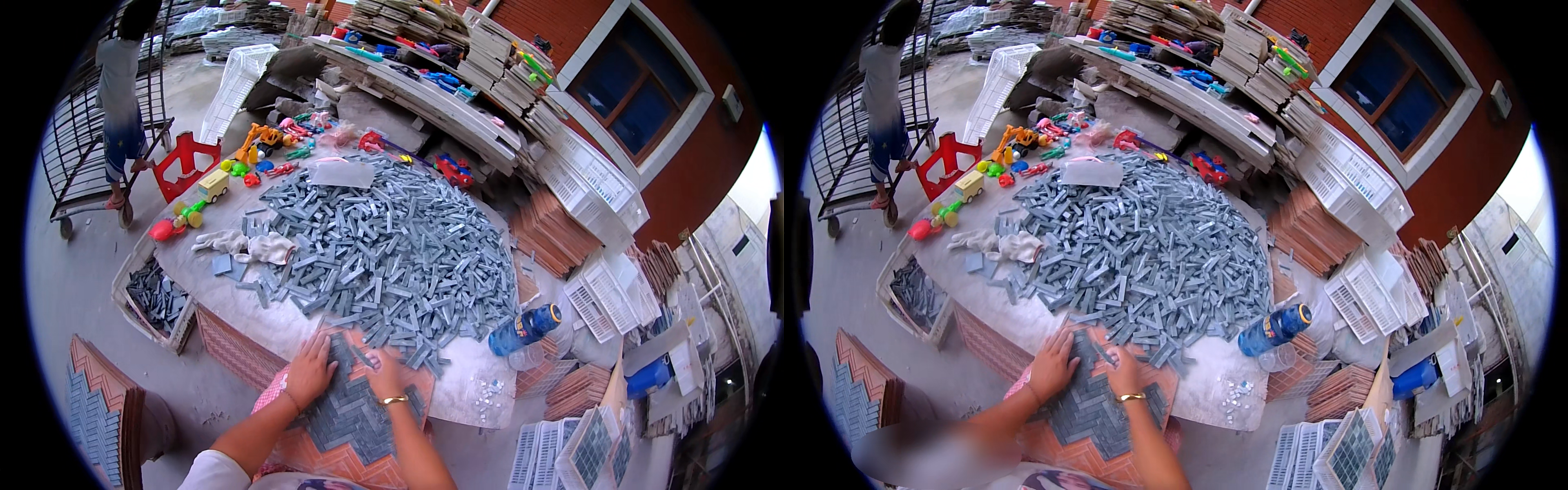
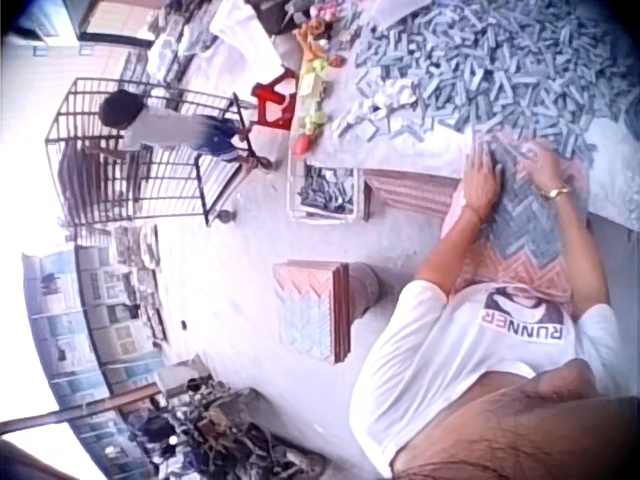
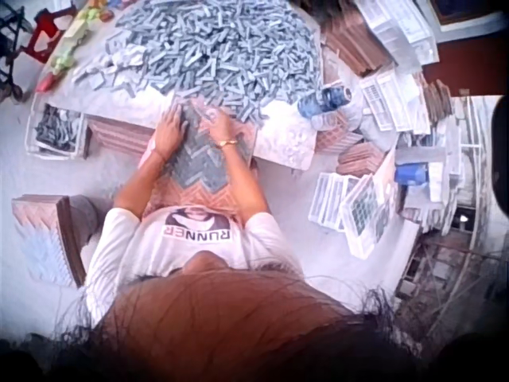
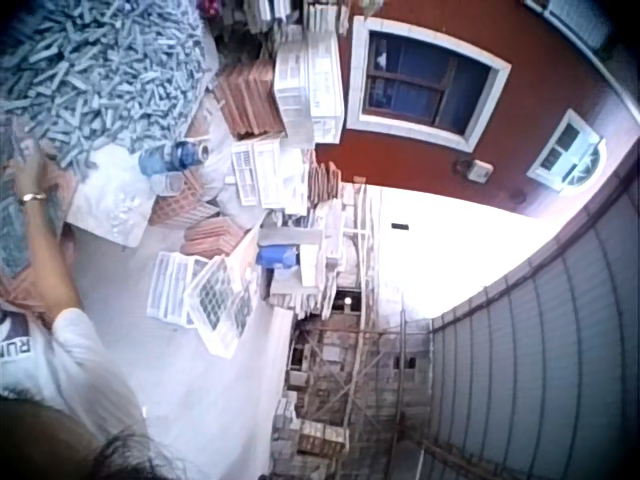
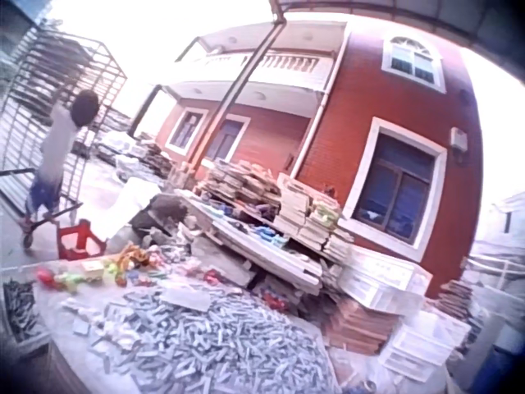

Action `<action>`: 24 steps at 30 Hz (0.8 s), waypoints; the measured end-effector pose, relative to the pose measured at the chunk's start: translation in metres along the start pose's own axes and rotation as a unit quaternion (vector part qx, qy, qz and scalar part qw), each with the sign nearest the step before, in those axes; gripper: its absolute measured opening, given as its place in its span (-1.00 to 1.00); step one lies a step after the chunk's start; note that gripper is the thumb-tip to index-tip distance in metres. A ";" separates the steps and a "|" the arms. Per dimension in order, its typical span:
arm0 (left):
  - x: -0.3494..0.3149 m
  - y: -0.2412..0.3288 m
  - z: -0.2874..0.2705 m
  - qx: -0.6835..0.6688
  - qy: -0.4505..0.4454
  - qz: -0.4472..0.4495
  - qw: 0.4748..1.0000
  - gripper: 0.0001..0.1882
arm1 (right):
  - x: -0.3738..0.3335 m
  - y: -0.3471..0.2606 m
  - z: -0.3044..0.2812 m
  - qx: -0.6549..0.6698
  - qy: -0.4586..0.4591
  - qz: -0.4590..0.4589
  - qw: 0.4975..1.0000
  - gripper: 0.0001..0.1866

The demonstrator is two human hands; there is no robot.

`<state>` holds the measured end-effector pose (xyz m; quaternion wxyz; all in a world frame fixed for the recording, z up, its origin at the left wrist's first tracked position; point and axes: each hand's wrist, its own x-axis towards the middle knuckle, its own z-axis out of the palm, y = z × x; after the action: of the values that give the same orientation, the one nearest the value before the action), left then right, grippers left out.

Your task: The person arranges small rectangular tiles by hand onto a flat board to form a herringbone pattern. They repeatedly pick tiles from a nearby pile, place them in sequence, and adjust their positions to maintain alignment.

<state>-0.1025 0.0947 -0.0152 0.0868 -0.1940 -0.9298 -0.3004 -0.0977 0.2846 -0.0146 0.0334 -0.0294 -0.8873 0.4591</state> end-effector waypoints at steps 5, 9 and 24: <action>0.002 0.002 0.004 0.002 -0.011 -0.020 1.000 -0.39 | -0.008 0.014 -0.039 -0.035 -0.108 0.007 0.994 -0.72; 0.002 0.002 0.004 -0.004 -0.006 -0.012 1.000 -0.38 | 0.001 0.015 -0.047 -0.116 -0.134 -0.048 0.983 -0.71; 0.001 0.000 0.006 -0.002 0.017 0.002 1.000 -0.40 | 0.025 0.006 -0.043 -0.112 -0.213 -0.114 0.964 -0.81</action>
<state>-0.1040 0.0985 -0.0194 0.1030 -0.1912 -0.9270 -0.3057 -0.1185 0.3248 0.0063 -0.1082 0.1668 -0.9172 0.3452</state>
